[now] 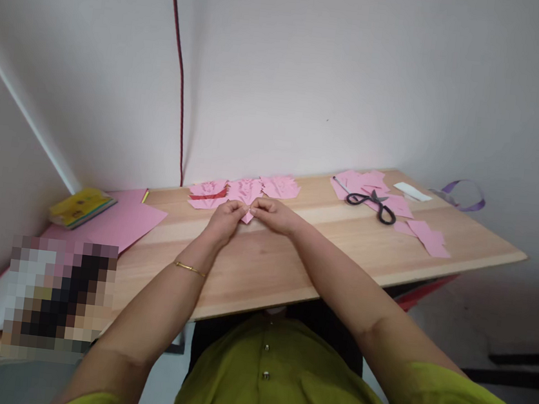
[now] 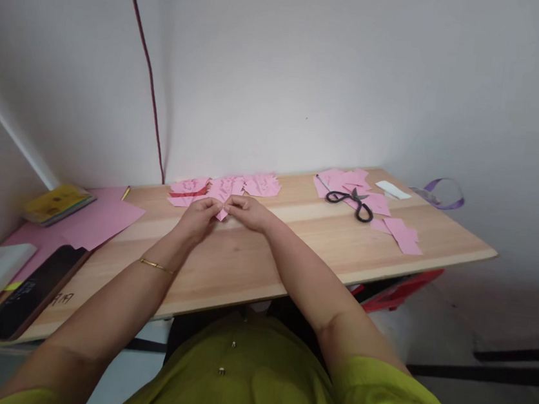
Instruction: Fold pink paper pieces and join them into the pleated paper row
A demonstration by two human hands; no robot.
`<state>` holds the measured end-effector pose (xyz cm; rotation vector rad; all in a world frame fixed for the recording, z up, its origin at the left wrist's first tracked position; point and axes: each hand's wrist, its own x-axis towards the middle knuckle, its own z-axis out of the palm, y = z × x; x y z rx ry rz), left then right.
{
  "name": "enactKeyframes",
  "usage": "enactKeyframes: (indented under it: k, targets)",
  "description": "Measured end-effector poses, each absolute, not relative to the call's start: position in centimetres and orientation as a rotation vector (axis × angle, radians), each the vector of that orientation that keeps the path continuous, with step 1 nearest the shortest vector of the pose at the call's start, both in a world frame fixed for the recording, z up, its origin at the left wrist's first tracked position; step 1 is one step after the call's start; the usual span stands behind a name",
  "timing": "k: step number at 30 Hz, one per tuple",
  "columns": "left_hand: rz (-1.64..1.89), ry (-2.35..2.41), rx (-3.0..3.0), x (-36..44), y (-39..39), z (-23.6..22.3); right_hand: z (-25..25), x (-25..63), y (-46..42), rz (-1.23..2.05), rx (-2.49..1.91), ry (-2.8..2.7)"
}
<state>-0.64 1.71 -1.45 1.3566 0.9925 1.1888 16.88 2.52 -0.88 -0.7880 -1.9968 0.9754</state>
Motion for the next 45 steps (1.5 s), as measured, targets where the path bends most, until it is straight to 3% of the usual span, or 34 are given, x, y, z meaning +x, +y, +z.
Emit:
enactKeyframes:
  k: [18, 31, 39, 45]
  targets:
    - [1.148, 0.962, 1.036, -1.2, 2.0, -0.7, -1.5, 17.2, 3.0, 1.008, -0.892, -1.801]
    - [1.158, 1.181, 1.676, -1.2, 1.5, -1.0, -1.1, 16.8, 2.8, 0.839, -0.947, -1.967]
    - [1.07, 0.999, 1.196, -0.5, 1.3, -1.2, -1.2, 16.1, 2.7, 0.714, -0.908, -1.982]
    - [1.152, 0.992, 1.246, -0.6, 1.7, -1.5, -1.0, 15.8, 2.4, 0.698, -0.926, -2.002]
